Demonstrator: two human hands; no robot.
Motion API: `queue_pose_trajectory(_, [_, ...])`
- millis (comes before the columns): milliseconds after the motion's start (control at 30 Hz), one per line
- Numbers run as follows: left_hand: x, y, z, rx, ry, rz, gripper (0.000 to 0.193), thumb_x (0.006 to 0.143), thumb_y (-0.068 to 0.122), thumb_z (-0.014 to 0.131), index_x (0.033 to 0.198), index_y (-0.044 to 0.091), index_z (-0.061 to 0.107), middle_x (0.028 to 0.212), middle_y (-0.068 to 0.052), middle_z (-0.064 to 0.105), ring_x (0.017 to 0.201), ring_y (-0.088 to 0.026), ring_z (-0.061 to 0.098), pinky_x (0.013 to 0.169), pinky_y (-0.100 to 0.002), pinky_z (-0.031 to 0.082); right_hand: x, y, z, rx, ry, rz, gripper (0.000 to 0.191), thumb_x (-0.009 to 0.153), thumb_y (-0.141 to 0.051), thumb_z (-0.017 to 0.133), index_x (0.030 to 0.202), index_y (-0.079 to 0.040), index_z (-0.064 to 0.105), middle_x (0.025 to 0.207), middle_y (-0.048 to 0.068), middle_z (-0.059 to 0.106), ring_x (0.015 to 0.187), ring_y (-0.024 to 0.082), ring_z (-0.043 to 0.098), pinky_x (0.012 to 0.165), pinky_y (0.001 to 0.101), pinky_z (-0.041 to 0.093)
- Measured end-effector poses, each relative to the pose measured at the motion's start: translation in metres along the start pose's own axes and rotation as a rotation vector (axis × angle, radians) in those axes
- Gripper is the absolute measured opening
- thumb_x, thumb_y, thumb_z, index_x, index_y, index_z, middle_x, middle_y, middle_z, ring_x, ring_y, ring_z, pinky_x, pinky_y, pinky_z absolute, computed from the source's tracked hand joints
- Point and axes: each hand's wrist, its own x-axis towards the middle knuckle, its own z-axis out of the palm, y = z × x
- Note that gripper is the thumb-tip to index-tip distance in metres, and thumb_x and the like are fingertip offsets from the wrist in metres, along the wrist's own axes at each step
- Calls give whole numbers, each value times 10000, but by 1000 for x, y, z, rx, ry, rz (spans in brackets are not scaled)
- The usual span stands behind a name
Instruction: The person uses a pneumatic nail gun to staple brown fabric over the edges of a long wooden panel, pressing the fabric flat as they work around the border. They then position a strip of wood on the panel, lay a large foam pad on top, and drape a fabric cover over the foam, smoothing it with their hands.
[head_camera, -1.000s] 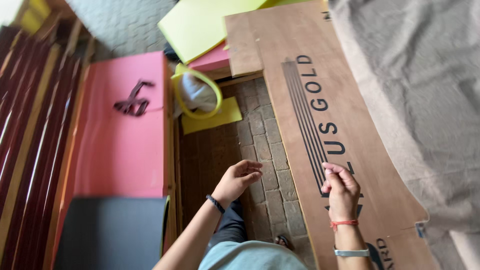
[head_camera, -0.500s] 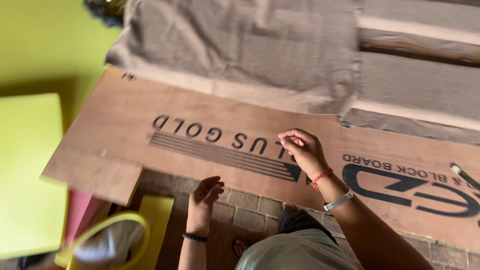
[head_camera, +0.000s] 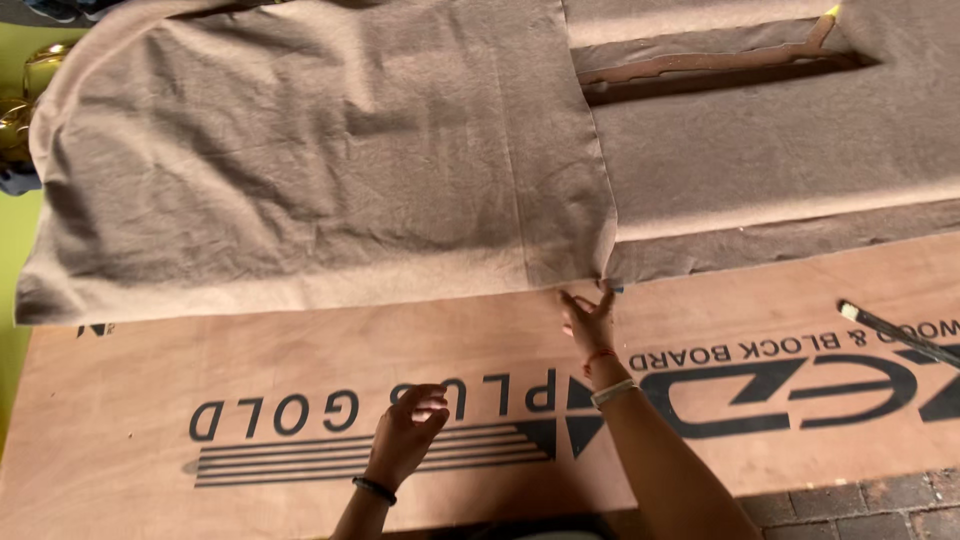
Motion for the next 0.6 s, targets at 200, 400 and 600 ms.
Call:
queue_pose_trajectory(200, [111,20,11,507,-22,367,518,833,247,757,1312,111,613,1361,-100,635,1290,-295,568,1087,-439,457,63,-6,55,134,111,-350,377,971,-114,682,1327,2,638,1138,97,718,930,167,728,768,330,671])
queue_pose_trajectory(400, [216,10,26,825,250,627,640,706,263,795,1293,111,590,1326,-148,603,1202,-363,557,1043,-548,417,26,-50,83,421,-8,-336,399,960,-10,665,1358,-31,647,1055,30,688,893,75,658,772,245,582])
queue_pose_trajectory(600, [239,-13,-19,631,384,761,362,851,4,674,1138,215,739,1154,-13,697,1075,-281,638,941,-423,531,5,-46,61,197,311,-614,216,974,-15,716,1178,-28,785,971,-4,719,821,45,580,766,213,477])
